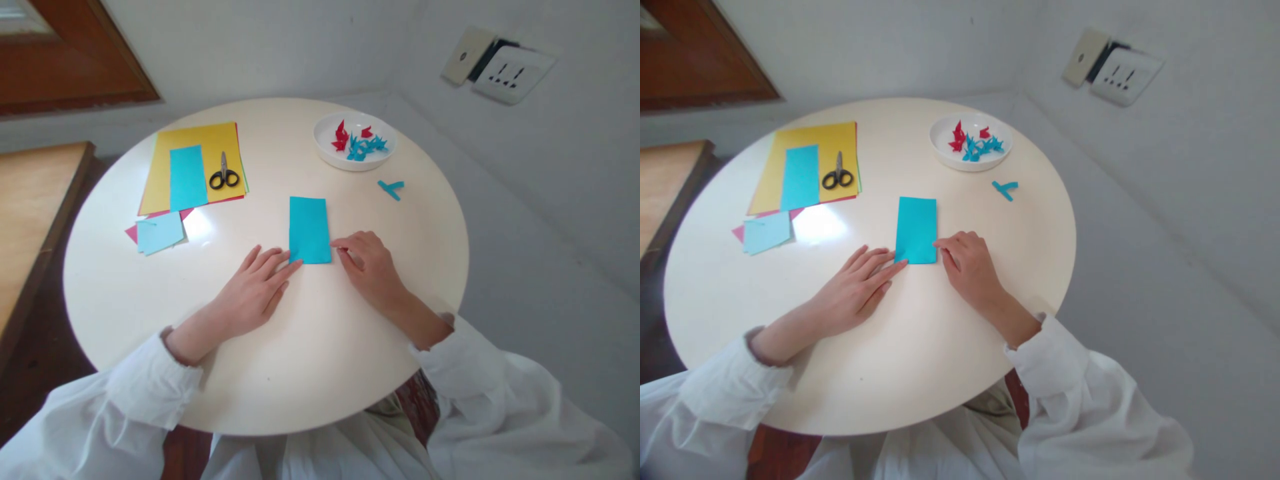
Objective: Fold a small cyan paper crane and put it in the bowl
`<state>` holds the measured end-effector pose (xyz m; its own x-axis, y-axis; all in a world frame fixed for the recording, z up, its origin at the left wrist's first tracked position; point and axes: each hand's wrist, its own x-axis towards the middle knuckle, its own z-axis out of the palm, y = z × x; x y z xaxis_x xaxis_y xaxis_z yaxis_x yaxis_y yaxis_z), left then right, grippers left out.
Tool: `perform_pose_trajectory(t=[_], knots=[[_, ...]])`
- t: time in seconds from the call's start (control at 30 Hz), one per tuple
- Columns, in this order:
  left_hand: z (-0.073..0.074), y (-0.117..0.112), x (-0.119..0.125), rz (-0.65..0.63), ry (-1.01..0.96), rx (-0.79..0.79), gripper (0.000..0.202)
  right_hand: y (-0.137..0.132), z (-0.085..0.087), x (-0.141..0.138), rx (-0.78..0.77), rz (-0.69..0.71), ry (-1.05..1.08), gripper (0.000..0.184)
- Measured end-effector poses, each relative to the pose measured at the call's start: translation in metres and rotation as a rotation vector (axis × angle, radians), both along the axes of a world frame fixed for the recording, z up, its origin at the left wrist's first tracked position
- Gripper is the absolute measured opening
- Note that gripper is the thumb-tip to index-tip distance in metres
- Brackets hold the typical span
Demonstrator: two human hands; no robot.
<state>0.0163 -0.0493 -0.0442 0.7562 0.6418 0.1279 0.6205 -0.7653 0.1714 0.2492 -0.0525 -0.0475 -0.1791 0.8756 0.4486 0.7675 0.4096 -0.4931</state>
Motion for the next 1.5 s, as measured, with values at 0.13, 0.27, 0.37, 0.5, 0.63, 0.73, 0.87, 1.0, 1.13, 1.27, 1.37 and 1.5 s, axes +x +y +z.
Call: perform_pose_trajectory(t=[0.13, 0.27, 0.37, 0.5, 0.63, 0.73, 0.87, 1.0, 1.13, 1.27, 1.37, 1.5], knots=[[-0.0007, 0.0003, -0.0004, -0.008, 0.014, 0.015, 0.046, -0.0083, -0.0028, 0.0023, 0.067, 0.091, -0.15, 0.024], [-0.0004, 0.0001, -0.0004, -0.006, 0.008, 0.017, 0.047, -0.0091, -0.0054, 0.0021, 0.048, 0.111, -0.22, 0.025], [-0.0004, 0.0, -0.0004, -0.002, -0.003, 0.015, 0.047, -0.0085, -0.0054, 0.0018, 0.042, 0.117, -0.246, 0.026], [-0.0008, 0.0001, 0.0008, 0.009, 0.003, 0.017, 0.045, -0.0087, -0.0048, 0.0017, 0.046, 0.121, -0.285, 0.026], [-0.0014, -0.0002, 0.0029, 0.023, 0.03, 0.042, 0.045, -0.0096, -0.0049, 0.0019, 0.055, 0.125, -0.335, 0.027], [-0.002, -0.0004, 0.0038, 0.026, 0.043, 0.051, 0.046, -0.0104, -0.005, 0.0023, 0.057, 0.124, -0.373, 0.027], [-0.003, -0.0003, 0.0038, 0.034, 0.037, 0.061, 0.046, -0.0115, -0.0048, 0.0023, 0.053, 0.12, -0.397, 0.028], [-0.0037, 0.0001, 0.0038, 0.034, 0.028, 0.07, 0.045, -0.0123, -0.0035, 0.0009, 0.066, 0.117, -0.389, 0.029], [-0.0028, -0.0002, 0.0045, 0.037, 0.026, 0.063, 0.045, -0.0125, -0.002, -0.0013, 0.097, 0.144, -0.388, 0.032], [-0.0018, -0.0006, 0.005, 0.047, 0.034, 0.055, 0.045, -0.0116, -0.0025, -0.0026, 0.081, 0.176, -0.412, 0.031], [-0.002, -0.0004, 0.0048, 0.047, 0.024, 0.052, 0.045, -0.0108, -0.0032, -0.0028, 0.078, 0.175, -0.436, 0.031], [-0.0024, 0.0001, 0.0047, 0.035, 0.03, 0.056, 0.045, -0.0108, -0.0016, -0.0032, 0.091, 0.173, -0.46, 0.031]])
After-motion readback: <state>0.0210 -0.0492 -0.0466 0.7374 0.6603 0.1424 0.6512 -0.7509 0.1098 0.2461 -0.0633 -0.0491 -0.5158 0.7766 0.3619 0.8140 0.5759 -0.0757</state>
